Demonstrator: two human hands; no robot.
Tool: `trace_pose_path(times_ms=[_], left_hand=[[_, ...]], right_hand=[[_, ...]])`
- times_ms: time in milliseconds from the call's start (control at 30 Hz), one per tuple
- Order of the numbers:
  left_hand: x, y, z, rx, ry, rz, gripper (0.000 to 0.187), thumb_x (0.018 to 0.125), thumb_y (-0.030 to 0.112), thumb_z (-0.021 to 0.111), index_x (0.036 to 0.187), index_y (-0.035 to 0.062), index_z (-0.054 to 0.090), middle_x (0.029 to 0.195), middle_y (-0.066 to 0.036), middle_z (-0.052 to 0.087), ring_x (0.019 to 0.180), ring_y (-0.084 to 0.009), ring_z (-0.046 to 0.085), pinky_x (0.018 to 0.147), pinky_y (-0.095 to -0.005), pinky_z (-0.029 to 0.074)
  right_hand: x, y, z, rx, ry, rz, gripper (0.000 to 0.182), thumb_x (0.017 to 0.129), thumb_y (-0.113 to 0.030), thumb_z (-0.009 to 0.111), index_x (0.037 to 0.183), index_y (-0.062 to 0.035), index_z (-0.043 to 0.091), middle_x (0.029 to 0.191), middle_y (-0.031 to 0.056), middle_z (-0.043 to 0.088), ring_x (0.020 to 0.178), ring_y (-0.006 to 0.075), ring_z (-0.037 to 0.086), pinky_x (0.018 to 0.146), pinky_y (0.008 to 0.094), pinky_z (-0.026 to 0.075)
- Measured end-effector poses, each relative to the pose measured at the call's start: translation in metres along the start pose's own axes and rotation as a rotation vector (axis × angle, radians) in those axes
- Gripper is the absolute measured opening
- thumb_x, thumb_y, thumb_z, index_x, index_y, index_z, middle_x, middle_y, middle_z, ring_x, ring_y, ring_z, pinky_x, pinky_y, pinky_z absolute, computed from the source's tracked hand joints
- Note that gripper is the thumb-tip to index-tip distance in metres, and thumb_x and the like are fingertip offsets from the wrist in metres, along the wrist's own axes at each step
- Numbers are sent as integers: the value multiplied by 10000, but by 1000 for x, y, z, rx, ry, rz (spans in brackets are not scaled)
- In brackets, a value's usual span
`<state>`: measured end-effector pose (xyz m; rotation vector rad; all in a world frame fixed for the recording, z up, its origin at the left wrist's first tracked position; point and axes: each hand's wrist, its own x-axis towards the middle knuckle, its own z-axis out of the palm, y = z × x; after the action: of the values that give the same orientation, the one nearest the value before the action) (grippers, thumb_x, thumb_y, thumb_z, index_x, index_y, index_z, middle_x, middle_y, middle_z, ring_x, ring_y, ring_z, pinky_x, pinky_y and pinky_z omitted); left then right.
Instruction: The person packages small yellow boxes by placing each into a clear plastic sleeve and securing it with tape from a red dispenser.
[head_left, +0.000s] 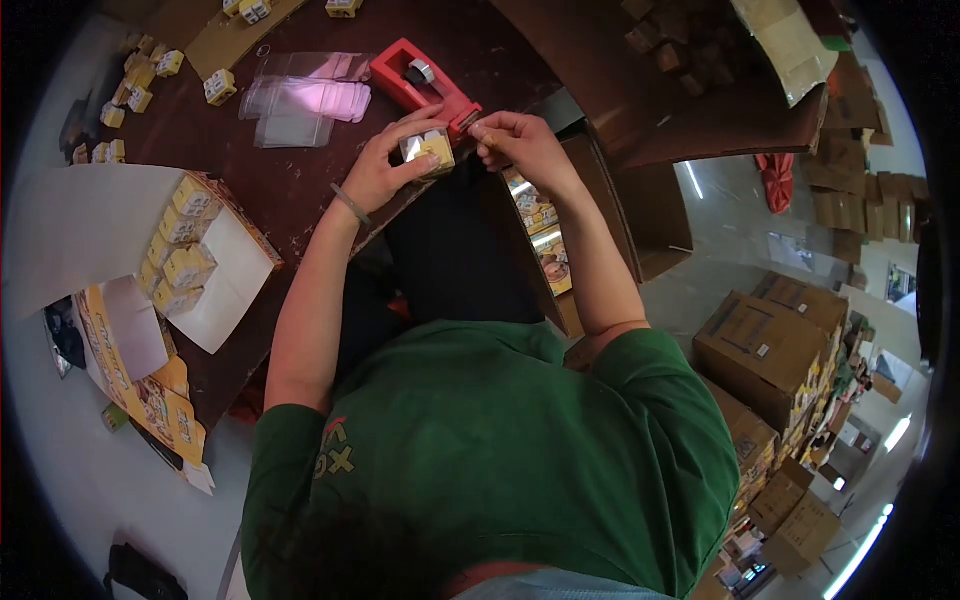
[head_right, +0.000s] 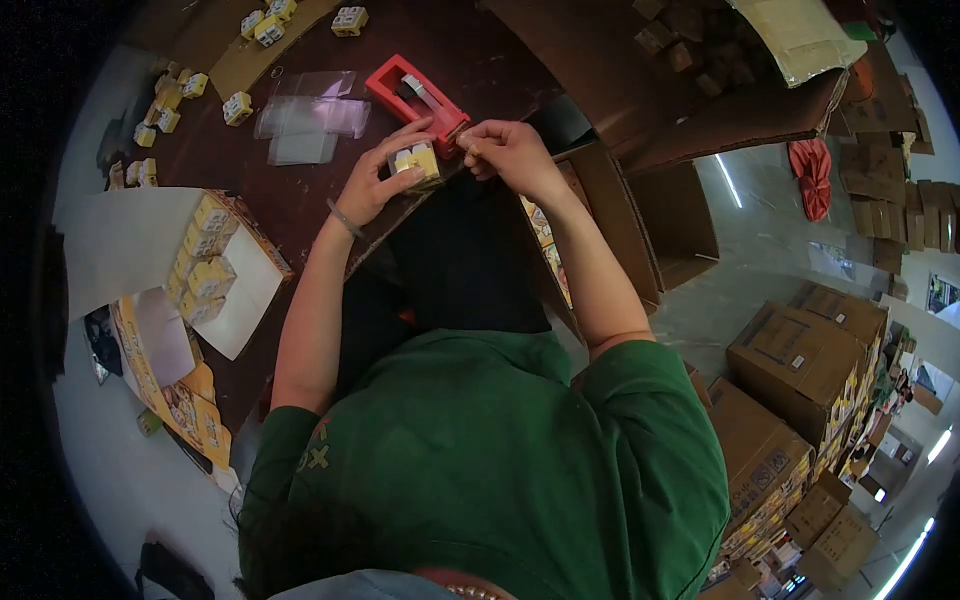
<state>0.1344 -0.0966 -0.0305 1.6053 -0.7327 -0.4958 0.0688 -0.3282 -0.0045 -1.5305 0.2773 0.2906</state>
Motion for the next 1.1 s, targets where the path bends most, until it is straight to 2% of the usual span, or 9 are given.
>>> trace_pose_path(times_ms=[233,467,567,667,767,867,967,1033,1100], left_hand=[[0,1,0,-10,1,-3,445,827,209,697,1247,76,634,1429,-111,508,1329,-254,456,1115,-381,322],[-5,-1,22,-91,315,34,423,842,95,657,1256,36,593,1169,-114,672,1129,-194,613,985,-316,449],[-11,-1,26,-124,397,0,411,850,79,645,1254,37,585,1161,-107,661,1097,-183,611,968,-316,456],[-13,0,27,-194,399,0,373,870,44,599,1242,28,583,1163,-114,649,1100,-179,600,964,-300,450],[-16,-6,26,-332,366,11,337,914,87,542,1240,10,575,1164,-112,644,1094,-175,595,967,-289,440],[-17,-2,21,-412,342,-64,325,956,138,478,1233,-1,574,1161,-108,642,1089,-164,587,971,-280,427],[-17,-5,23,-317,360,-29,335,975,171,448,1235,1,574,1156,-103,642,1083,-159,583,969,-274,420],[-17,-8,24,-320,364,-23,331,976,169,452,1234,0,574,1153,-100,641,1083,-157,580,970,-273,417],[-18,-8,23,-329,357,-28,329,978,170,454,1233,0,573,1149,-97,641,1082,-154,578,970,-274,415]], right_hand=[[13,17,-7,124,-62,35,188,950,-220,634,898,-43,671,747,-10,642,642,67,576,624,219,479],[10,57,-12,-231,1,69,182,956,-187,609,894,-26,668,727,-14,608,665,56,548,646,215,461],[-17,34,18,101,-153,-166,155,943,-92,610,1056,-4,670,806,-10,613,711,57,542,663,213,459],[-32,-1,59,181,-168,-324,263,919,-52,633,1177,-2,650,812,-12,602,704,53,517,668,198,442],[-17,8,70,-6,-14,-385,281,908,-42,647,1186,-5,649,792,-17,588,701,58,516,691,194,444],[-20,7,61,104,-85,-286,274,904,-53,660,1177,-25,659,804,-10,598,728,76,540,735,205,454],[-21,8,52,-245,161,-753,243,903,-74,666,1143,-39,675,845,24,642,775,87,581,732,228,476],[-29,-5,52,-136,165,-718,160,940,-98,632,1059,-1,676,860,26,644,793,98,595,751,237,487],[-42,-12,55,190,73,-460,150,957,-106,613,1021,16,671,851,26,641,791,103,602,750,240,496]])
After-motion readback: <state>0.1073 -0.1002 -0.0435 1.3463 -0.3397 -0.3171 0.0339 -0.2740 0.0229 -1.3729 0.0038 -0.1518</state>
